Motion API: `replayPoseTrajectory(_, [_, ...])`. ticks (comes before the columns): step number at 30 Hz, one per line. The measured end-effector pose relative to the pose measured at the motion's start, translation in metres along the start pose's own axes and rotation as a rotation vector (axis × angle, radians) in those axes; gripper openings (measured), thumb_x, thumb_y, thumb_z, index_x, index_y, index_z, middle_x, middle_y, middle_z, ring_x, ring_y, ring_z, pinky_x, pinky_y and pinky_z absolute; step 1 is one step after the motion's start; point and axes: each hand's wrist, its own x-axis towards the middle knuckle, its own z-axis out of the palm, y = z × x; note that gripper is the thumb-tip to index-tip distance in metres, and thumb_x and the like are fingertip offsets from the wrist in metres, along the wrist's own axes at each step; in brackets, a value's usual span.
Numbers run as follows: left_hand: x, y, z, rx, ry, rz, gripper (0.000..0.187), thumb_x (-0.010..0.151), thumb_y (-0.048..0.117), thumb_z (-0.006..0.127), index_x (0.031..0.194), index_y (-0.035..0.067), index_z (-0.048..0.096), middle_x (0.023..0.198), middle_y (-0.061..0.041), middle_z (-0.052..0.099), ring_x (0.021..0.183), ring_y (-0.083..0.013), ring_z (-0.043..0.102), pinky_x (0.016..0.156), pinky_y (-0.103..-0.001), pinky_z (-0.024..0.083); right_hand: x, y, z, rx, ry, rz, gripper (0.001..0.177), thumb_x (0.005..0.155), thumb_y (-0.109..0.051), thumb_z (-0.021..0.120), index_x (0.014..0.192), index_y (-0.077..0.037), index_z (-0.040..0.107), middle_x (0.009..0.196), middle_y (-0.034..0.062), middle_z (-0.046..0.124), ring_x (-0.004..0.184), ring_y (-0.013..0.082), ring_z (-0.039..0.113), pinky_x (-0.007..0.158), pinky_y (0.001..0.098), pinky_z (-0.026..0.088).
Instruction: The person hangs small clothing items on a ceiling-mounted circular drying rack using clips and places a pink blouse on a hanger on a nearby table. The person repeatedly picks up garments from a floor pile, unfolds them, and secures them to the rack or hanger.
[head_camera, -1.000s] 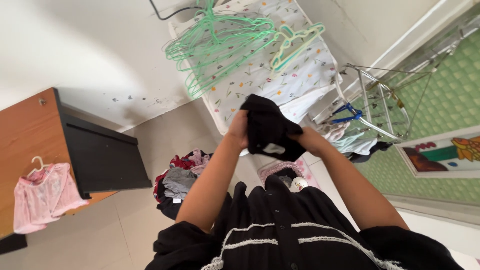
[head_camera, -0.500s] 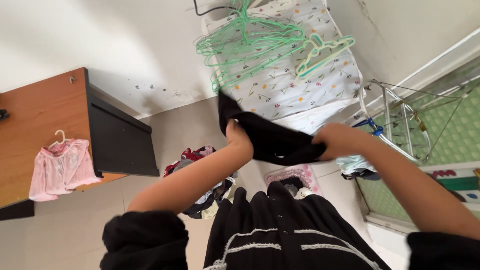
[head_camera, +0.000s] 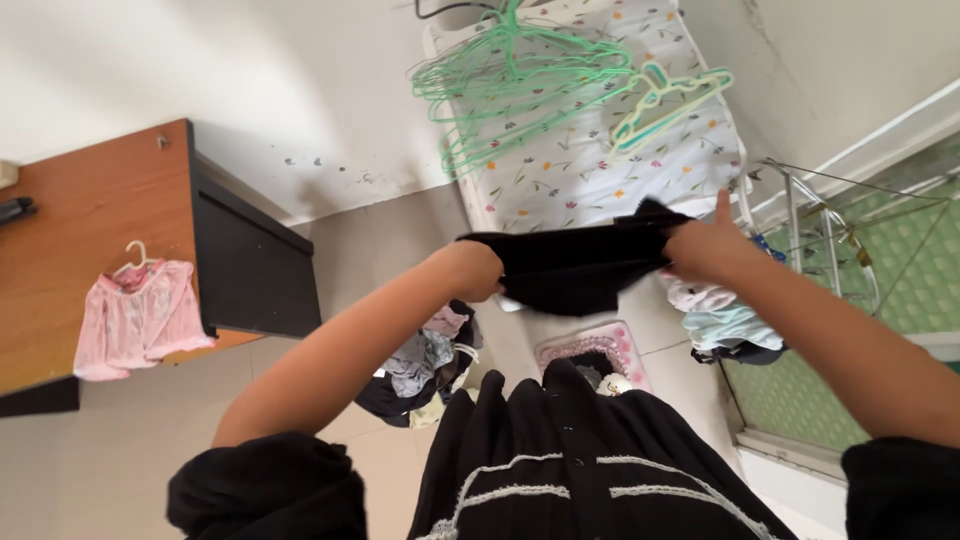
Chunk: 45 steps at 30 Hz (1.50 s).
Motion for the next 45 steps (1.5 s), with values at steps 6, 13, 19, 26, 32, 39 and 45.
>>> replayPoseTrajectory(6, [-0.1, -0.001, -0.054, -0.304, 0.159, 0.067, 0.051, 0.089, 0.057, 0.065, 0.083, 0.008, 0.076, 0.076, -0.013, 0.072, 0.078, -0.0357, 0.073, 0.073, -0.045, 0.06, -0.047, 0.027, -0.085, 0.699, -0.055, -0.117, 0.045, 0.075, -0.058, 0.08, 0.108, -0.028, 0.082, 0.095, 0.0112, 0.083, 0.104, 0.0365, 0.075, 0.098, 0.0533, 0.052])
replayPoseTrajectory(13, [-0.164, -0.065, -0.051, -0.527, 0.571, -0.061, 0.045, 0.103, 0.039, 0.052, 0.09, 0.003, 0.076, 0.092, -0.008, 0.073, 0.067, -0.0259, 0.064, 0.072, -0.039, 0.053, -0.048, 0.004, -0.151, 1.086, 0.242, -0.031, 0.032, 0.081, -0.032, 0.079, 0.106, -0.012, 0.085, 0.076, 0.0031, 0.079, 0.056, 0.018, 0.052, 0.061, 0.0307, 0.048])
replayPoseTrajectory(19, [-0.198, -0.113, -0.017, -0.027, 0.824, -0.225, 0.062, 0.106, 0.038, 0.053, 0.059, 0.003, 0.073, 0.113, -0.002, 0.068, 0.092, -0.0234, 0.058, 0.099, -0.039, 0.039, -0.016, -0.03, -0.168, 0.986, 0.506, -0.173, 0.021, 0.084, -0.022, 0.077, 0.103, -0.013, 0.082, 0.088, 0.0023, 0.081, 0.063, 0.0219, 0.064, 0.079, 0.0333, 0.053])
replayPoseTrajectory(26, [-0.208, -0.146, 0.004, -0.086, 0.68, -0.645, 0.056, 0.094, 0.044, 0.067, 0.058, 0.002, 0.061, 0.056, -0.008, 0.055, 0.044, -0.0256, 0.046, 0.045, -0.039, 0.043, -0.004, -0.065, -0.194, 0.717, 0.855, -0.201, 0.02, 0.088, -0.02, 0.074, 0.105, -0.011, 0.078, 0.107, 0.0072, 0.076, 0.064, 0.0281, 0.067, 0.067, 0.0367, 0.055])
replayPoseTrajectory(32, [-0.195, -0.139, 0.018, -0.337, 0.832, -0.619, 0.019, 0.072, -0.007, 0.066, 0.084, 0.002, 0.077, 0.106, -0.018, 0.066, 0.068, -0.0369, 0.067, 0.067, -0.045, 0.058, 0.016, -0.108, -0.169, 0.302, 0.693, 0.042, 0.028, 0.101, -0.047, 0.054, 0.111, -0.035, 0.077, 0.132, -0.0218, 0.068, 0.09, 0.0158, 0.071, 0.091, 0.0439, 0.045])
replayPoseTrajectory(39, [-0.162, -0.148, 0.043, -0.476, 0.574, -0.631, 0.025, 0.074, 0.022, 0.068, 0.096, 0.023, 0.057, 0.09, -0.003, 0.066, 0.084, -0.0374, 0.073, 0.068, -0.051, 0.058, 0.046, -0.096, -0.142, 0.556, 0.356, 0.433, 0.044, 0.107, -0.061, 0.042, 0.116, -0.036, 0.077, 0.094, 0.0072, 0.079, 0.093, 0.0378, 0.077, 0.077, 0.0508, 0.06])
replayPoseTrajectory(45, [-0.155, -0.137, 0.003, -0.824, 0.658, -0.644, 0.017, 0.077, 0.019, 0.054, 0.092, 0.022, 0.061, 0.07, 0.001, 0.072, 0.084, -0.0315, 0.075, 0.085, -0.046, 0.057, 0.039, -0.074, -0.154, 0.471, 0.534, 0.422, 0.067, 0.085, -0.035, 0.076, 0.148, -0.034, 0.053, 0.123, 0.0021, 0.072, 0.109, 0.0285, 0.073, 0.097, 0.0523, 0.043])
